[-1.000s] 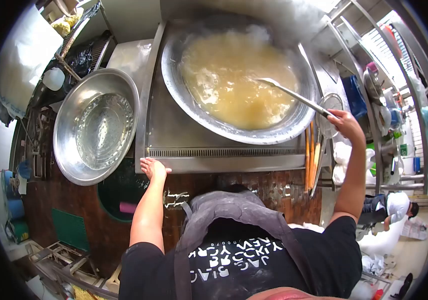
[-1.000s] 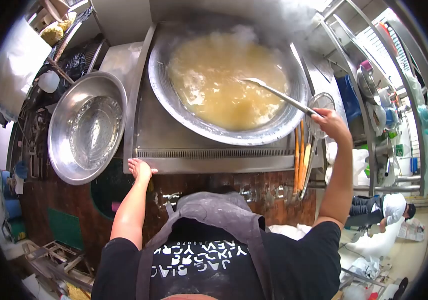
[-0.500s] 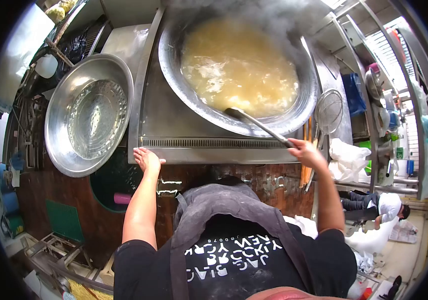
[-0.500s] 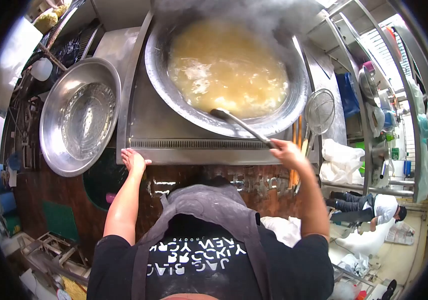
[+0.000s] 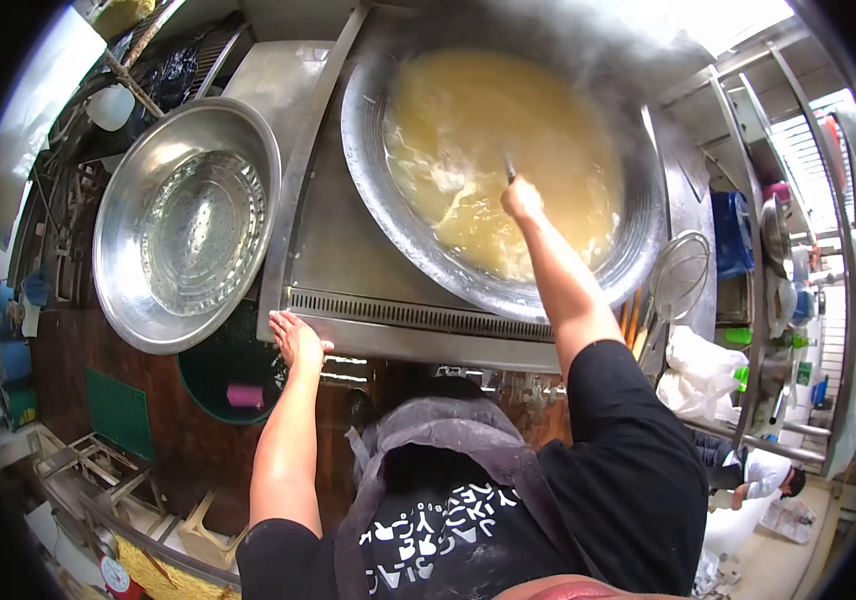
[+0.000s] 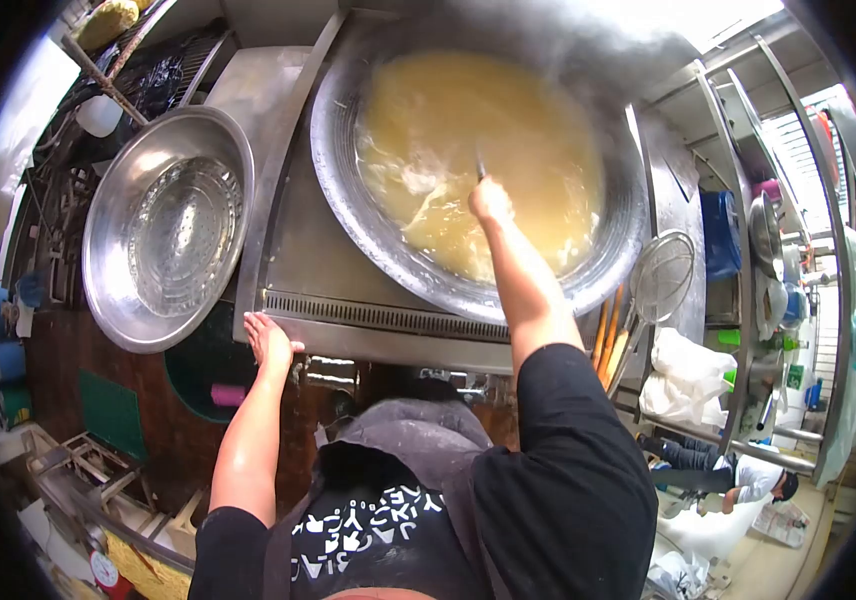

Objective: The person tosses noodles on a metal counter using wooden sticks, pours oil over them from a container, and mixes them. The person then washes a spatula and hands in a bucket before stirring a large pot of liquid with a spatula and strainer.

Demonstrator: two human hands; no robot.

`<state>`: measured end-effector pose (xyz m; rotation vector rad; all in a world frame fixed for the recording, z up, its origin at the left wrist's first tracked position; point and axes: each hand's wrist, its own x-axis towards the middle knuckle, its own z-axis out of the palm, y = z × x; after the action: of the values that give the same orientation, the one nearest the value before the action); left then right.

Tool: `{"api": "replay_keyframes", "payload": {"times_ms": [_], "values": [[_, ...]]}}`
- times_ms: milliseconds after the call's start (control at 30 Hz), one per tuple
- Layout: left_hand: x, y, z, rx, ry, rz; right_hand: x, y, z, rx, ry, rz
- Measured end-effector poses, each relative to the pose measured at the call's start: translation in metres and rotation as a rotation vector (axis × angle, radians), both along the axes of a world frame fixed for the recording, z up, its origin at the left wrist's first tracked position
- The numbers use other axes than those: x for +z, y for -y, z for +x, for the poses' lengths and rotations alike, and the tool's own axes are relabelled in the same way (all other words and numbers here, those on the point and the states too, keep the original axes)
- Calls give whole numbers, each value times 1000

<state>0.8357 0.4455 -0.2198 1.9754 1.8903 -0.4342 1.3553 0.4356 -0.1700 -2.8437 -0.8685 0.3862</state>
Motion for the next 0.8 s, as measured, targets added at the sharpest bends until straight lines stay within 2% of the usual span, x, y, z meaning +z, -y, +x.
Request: {"api": "replay_keyframes", "payload": {"times_ms": [167,300,333,367,500,567,700,800], "values": [[4,0,-2,-16,-2,0,23,-51,95,-15,37,-44],[-3,1,-3,0,25,19,81,-30,134,27,64,29],[-3,2,-4,2,34,22,100,-17,137,27,-17,6],[-3,-1,-3,5,34,24,97,0,151,120,52,67],[-2,-1,-1,26,14,-2,178,98,91,35,-87,310],[2,-1,-1,25,-2,-18,217,148,75,-58,-242,298],[3,2,-3,19,6,-16,300,235,20,-50,-227,153],[5,2,-3,-15,-13,-17,337,283,-20,-17,-75,28]]}}
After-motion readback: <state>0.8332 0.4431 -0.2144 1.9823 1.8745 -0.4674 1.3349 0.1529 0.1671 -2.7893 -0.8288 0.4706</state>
